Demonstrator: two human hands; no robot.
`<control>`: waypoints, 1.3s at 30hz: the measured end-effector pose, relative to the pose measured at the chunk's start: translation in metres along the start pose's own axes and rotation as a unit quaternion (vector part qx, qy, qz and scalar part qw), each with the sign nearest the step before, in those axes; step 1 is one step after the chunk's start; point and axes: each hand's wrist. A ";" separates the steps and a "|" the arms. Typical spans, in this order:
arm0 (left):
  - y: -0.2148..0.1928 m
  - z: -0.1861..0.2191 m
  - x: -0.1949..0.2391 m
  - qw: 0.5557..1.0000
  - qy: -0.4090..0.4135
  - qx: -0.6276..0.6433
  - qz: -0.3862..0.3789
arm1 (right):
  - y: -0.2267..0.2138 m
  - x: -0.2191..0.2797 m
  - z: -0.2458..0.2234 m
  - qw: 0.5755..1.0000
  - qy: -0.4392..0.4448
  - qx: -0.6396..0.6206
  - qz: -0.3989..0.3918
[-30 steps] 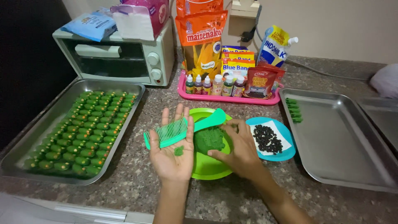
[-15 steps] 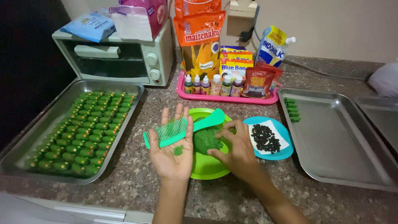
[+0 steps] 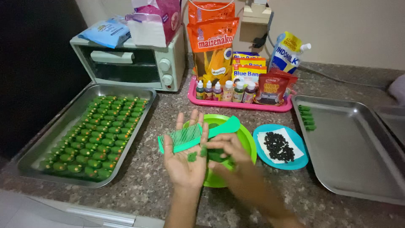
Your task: Shaping green dough into small decorative pastries using a comb for texture and adding seeds on top
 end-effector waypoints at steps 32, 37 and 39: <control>-0.006 0.009 -0.004 0.999 0.017 0.028 0.040 | -0.021 -0.013 0.086 0.958 -0.026 0.286 0.026; 0.004 0.005 -0.004 0.995 0.035 0.010 0.096 | -0.019 -0.014 0.080 0.930 0.028 0.366 -0.018; 0.007 0.003 -0.004 0.989 0.052 0.000 0.139 | -0.020 -0.013 0.079 0.926 0.048 0.373 -0.032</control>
Point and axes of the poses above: each hand's wrist, its own x-axis away from the middle knuckle, its own y-axis out of the palm, z = x × y
